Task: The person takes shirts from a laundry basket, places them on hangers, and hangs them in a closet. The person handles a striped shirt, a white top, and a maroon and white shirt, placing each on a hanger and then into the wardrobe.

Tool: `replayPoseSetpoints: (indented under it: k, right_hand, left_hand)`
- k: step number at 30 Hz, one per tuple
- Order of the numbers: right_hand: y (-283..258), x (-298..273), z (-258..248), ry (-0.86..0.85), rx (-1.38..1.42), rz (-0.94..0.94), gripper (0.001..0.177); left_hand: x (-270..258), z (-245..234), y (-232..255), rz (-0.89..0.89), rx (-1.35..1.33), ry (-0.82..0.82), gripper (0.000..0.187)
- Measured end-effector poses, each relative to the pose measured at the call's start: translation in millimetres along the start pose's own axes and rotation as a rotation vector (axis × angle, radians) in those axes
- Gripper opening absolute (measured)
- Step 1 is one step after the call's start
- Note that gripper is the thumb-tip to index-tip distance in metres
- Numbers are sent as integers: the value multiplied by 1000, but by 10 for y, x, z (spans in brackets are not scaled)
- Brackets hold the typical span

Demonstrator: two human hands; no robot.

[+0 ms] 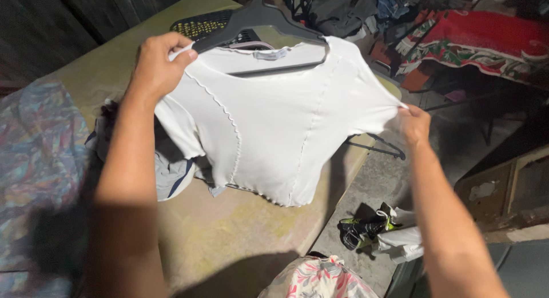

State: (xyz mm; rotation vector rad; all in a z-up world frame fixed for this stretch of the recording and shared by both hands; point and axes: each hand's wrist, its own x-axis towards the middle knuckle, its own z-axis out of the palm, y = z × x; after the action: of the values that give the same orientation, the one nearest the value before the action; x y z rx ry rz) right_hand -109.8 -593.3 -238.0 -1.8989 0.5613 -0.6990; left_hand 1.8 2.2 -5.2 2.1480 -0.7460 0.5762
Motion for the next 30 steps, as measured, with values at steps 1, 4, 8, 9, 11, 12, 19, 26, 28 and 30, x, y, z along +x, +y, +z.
replayPoseSetpoints:
  k: [1, 4, 8, 9, 11, 12, 19, 26, 28, 30]
  right_hand:
    - [21, 64, -61, 38, -55, -11, 16]
    - [-200, 218, -139, 127, -190, -66, 19]
    - [-1024, 54, -97, 124, -87, -401, 32]
    - [-1266, -37, -47, -21, 83, -381, 33]
    - [-1742, -215, 34, -295, 198, -463, 35]
    - [-1922, -301, 42, -419, 144, -566, 35]
    - [-2217, -563, 86, -561, -147, -79, 20]
    - [-1956, -519, 106, -615, -143, -96, 18]
    - [-1911, -522, 125, -650, -169, -111, 17]
    - [-1884, -511, 174, -657, -100, -111, 18]
  left_hand:
    - [-15, 31, -43, -19, -16, -22, 22]
    - [-43, 204, -114, -48, -32, -5, 25]
    - [-94, 504, -75, -51, -158, -70, 23]
    - [-97, 583, -49, -38, -165, -84, 22]
    - [-101, 691, -12, -25, -181, -105, 22]
    - [-107, 753, 17, -23, -190, -115, 22]
    - [-230, 843, 230, -128, -219, -120, 20]
    - [-283, 904, 398, -181, -117, -54, 21]
    - [-269, 957, 490, -238, -107, -30, 23]
    - [-238, 1008, 590, -137, -272, -44, 20]
